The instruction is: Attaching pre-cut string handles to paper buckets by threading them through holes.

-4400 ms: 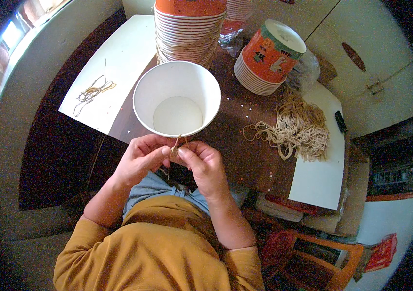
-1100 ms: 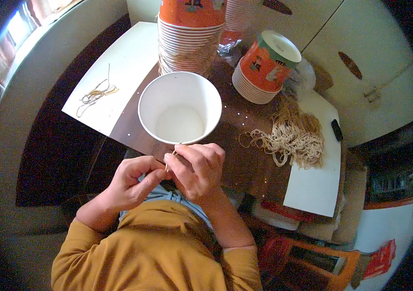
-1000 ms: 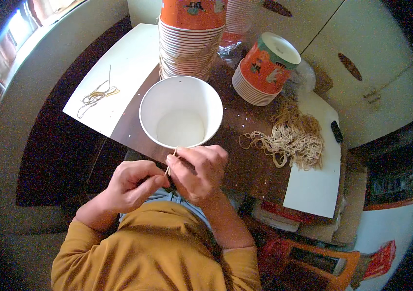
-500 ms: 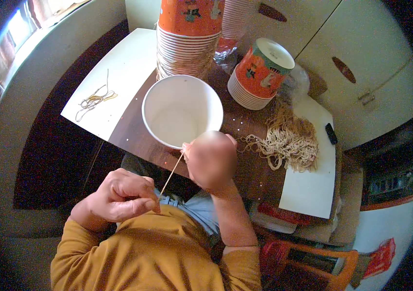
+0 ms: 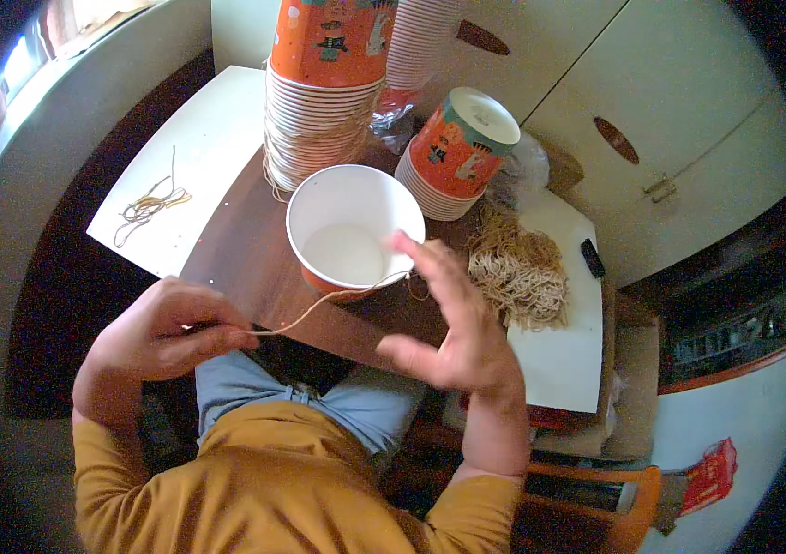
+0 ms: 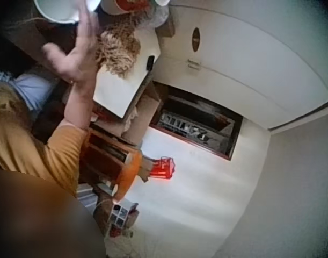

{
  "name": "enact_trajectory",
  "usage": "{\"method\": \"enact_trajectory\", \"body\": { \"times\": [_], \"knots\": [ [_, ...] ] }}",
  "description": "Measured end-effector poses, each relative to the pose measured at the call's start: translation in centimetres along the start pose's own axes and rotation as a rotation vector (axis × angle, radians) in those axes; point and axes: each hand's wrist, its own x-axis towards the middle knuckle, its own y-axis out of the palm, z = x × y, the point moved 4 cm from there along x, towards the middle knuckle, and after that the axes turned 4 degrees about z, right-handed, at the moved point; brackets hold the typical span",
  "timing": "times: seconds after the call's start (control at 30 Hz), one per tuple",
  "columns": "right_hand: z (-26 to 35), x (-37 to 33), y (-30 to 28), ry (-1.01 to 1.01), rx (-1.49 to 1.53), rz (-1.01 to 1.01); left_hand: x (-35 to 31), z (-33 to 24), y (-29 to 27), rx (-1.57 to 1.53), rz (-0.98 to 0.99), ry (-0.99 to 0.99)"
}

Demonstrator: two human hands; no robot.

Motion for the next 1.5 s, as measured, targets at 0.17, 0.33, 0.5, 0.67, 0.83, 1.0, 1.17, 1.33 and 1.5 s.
{"method": "enact_trajectory", "body": {
  "times": [0.17,0.33,0.5,0.67,0.83,1.0,1.17,1.33,1.5],
  "knots": [
    [3.7,2.8,4.4,0.335,0.574,0.268,4.4,-3.8,-0.5,0.059,0.005,0.005],
    [0.4,3.0,-2.1,0.108,0.523,-0.230,5.7,-0.3,-3.4,-0.168,0.153,-0.080],
    [-5.0,2.3,-3.2,0.279,0.412,-0.210,4.4,4.1,-2.5,-0.317,0.043,-0.146],
    [-1.3,4.7,-0.4,0.105,-0.351,-0.119,5.6,3.8,-2.0,-0.281,0.022,-0.146],
    [0.9,8.4,6.0,0.222,0.857,0.161,7.1,3.2,-2.5,-0.201,0.093,-0.140],
    [-0.7,10.5,4.3,0.347,0.668,0.183,8.4,4.6,-4.1,-0.163,0.032,-0.130],
    [-6.8,12.1,3.4,0.320,0.320,-0.024,11.1,8.0,-5.7,0.180,-0.328,-0.101],
    [-11.0,12.7,5.2,0.495,0.277,-0.007,12.9,12.4,-4.1,-0.245,-0.305,-0.142],
    [-12.3,12.8,6.1,0.537,0.152,-0.009,12.2,12.6,-3.0,-0.448,-0.375,-0.187]
  ]
}}
